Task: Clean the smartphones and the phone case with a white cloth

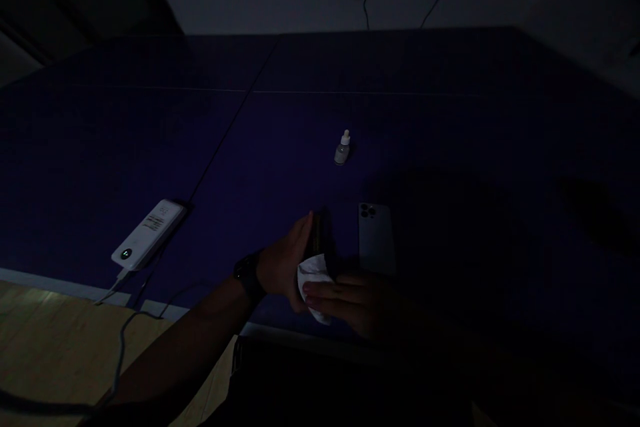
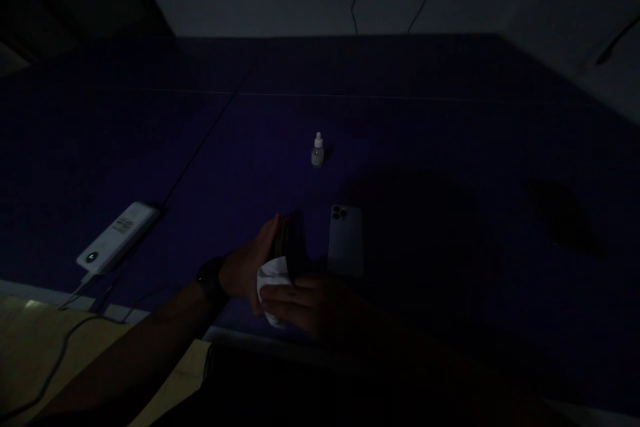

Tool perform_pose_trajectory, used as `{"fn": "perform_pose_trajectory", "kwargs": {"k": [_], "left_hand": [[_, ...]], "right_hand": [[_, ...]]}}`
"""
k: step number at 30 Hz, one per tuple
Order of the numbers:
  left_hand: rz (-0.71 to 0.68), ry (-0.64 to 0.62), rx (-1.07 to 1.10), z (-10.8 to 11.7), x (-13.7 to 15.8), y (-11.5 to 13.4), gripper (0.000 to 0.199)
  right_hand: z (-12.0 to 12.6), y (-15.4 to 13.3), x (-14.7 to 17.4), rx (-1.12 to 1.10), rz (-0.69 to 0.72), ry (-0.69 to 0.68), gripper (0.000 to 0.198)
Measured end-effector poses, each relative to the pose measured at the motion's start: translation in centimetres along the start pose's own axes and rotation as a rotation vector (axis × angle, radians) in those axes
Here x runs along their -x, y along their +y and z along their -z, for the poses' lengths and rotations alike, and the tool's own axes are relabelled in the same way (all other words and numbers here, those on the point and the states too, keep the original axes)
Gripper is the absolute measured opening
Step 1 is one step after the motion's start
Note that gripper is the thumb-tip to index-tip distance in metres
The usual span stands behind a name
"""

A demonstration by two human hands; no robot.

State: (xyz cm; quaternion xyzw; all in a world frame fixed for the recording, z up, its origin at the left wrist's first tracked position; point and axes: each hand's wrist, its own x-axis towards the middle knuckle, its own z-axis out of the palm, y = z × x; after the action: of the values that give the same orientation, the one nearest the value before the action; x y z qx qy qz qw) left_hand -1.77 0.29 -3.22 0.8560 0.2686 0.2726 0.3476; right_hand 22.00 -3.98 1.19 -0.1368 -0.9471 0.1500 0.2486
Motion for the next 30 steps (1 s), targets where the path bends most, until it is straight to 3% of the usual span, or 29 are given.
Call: {"fn": "perform_pose_trajectory", "kwargs": {"k": [6,14,17,22,27,30], "left_hand": [[-0.075,0.024,-0.006,0.0,0.3,0.7,0.166],[-0.100,0.030,-0.059,-1.0,0.2,0.4,0.177],[-0.033,0.033,-0.066,-1.1,0.1,0.2,0.176],[-0.004,0.039,-0.100,-1.0,-0.2,-0.1,0.147],[-0.054,0.037,-0.044,-1.0,0.0,-0.1,0.175],[-0.017,0.046,-0.043,-1.0,0.0,-0.1,0.171]], "right_hand": [[-0.6,2.6,-1.0,0.060,-0.065,0.170,0.041],[-2.0,1.8,-0.5,0.038,-0.101,0.211,0.038],[-0.7,0.6,-0.6,0.033,-0.056,0.144,0.037],[1.6,-0.4,-0.7,0.038,0.082,-0.095,0.029],[0.1,1.1,-0.7,0.131,-0.078,0.066,0.035],[-0.6,0.1,-0.3,0.101,-0.057,0.054,0.036]]}}
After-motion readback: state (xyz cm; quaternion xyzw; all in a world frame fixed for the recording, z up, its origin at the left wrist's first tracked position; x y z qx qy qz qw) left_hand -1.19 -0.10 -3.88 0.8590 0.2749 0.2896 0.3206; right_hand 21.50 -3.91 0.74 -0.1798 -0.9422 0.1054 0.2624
